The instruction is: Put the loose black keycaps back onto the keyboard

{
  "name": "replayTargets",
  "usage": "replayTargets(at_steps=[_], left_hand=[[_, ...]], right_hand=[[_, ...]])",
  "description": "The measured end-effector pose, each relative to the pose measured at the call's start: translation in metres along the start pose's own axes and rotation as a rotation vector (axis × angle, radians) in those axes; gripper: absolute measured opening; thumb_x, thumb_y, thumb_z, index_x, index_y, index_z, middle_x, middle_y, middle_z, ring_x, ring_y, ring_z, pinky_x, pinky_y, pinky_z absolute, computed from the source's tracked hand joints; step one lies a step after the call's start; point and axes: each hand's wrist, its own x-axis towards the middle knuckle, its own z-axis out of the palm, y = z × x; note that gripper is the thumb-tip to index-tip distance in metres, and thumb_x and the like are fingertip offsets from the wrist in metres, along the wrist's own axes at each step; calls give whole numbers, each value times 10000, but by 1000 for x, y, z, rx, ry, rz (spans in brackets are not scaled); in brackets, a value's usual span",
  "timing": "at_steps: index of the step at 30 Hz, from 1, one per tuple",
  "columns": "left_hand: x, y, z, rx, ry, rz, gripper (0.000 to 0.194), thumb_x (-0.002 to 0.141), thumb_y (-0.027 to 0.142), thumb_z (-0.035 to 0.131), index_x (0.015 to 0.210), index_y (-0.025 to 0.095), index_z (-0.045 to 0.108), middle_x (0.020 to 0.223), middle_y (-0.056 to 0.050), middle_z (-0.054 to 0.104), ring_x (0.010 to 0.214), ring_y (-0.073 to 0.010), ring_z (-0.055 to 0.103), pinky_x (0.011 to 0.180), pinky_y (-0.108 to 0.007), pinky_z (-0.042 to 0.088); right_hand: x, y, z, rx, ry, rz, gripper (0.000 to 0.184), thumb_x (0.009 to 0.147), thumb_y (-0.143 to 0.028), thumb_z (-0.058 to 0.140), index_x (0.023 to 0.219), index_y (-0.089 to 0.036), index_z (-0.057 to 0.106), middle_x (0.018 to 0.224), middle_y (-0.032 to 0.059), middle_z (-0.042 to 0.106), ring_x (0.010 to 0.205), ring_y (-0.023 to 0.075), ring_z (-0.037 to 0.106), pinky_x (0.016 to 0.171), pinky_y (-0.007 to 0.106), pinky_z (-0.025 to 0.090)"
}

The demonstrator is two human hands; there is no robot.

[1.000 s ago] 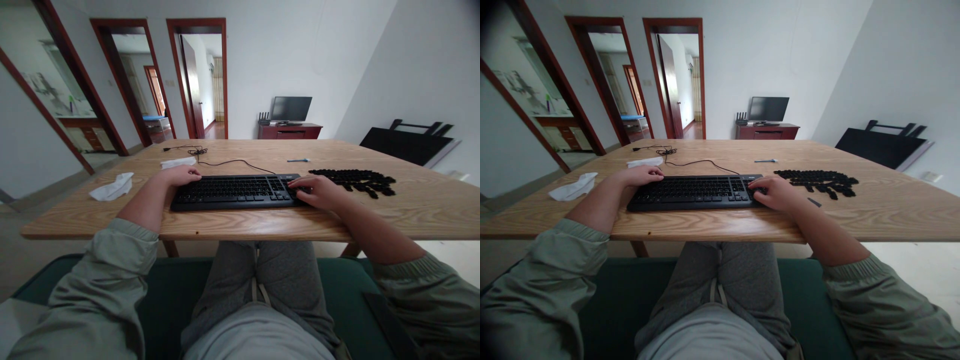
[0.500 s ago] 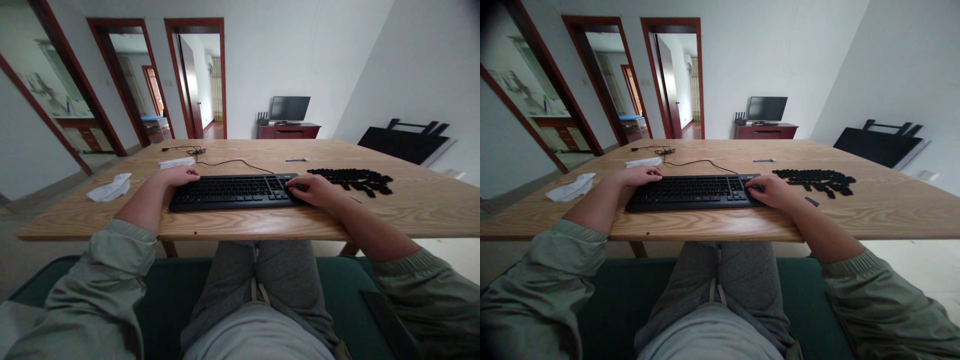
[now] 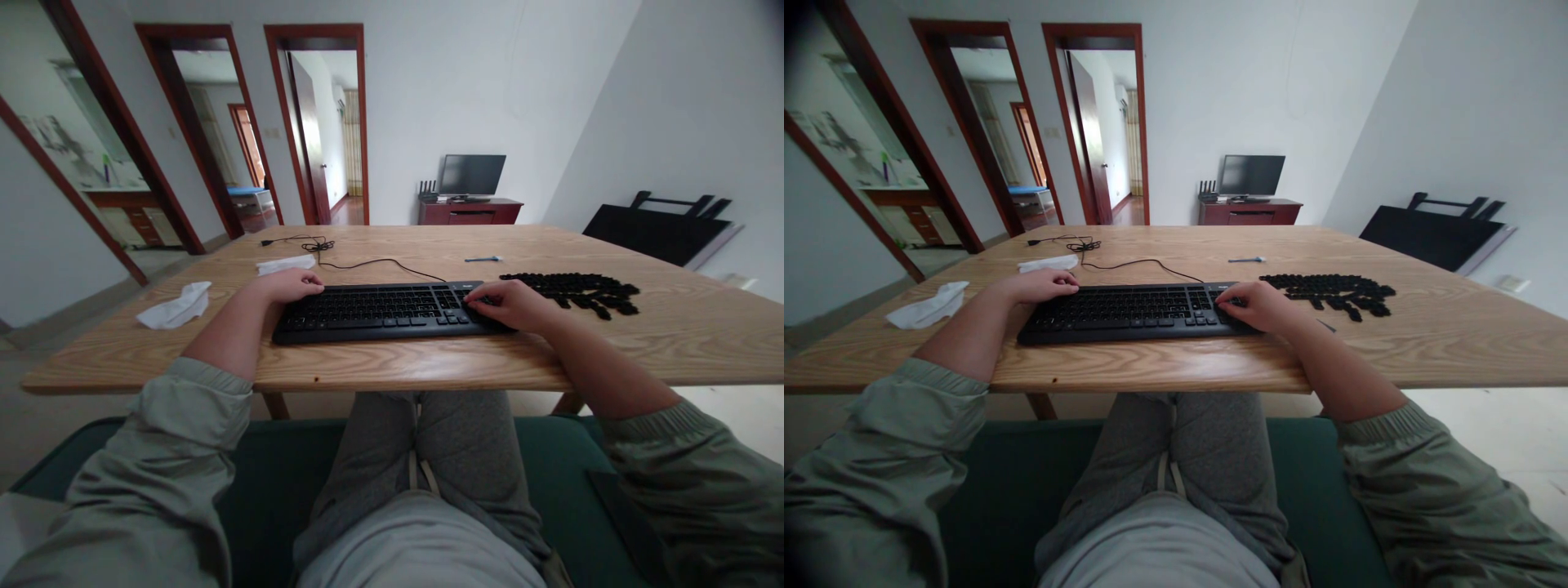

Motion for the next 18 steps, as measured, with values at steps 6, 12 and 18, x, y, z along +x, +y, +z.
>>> replayTargets(at_steps=[6, 12, 18], left_hand=[[0, 0, 0, -5, 9, 11, 556, 842, 534, 462, 1205, 177, 688, 1269, -81, 695, 1132, -232, 640, 997, -275, 464], [-1, 0, 0, -6, 9, 21, 541, 848, 514, 460, 1202, 177, 692, 1263, -80, 696, 1122, -233, 641, 998, -286, 467], [2, -2, 1, -8, 13, 27, 546, 839, 527, 469, 1197, 184, 696, 1263, -79, 698, 1137, -242, 637, 1022, -300, 460]], right_hand=[[-3, -4, -2, 10, -2, -66, 243, 859, -309, 592, 965, -258, 804, 1052, 42, 775, 987, 244, 721, 931, 405, 564], [-8, -9, -6, -5, 4, -141, 286, 824, -229, 580, 997, -244, 807, 1142, 43, 752, 1079, 253, 695, 994, 407, 534], [-6, -7, -4, 9, 3, -99, 326, 797, -179, 559, 997, -232, 811, 1169, 53, 741, 1088, 269, 688, 1018, 432, 520]])
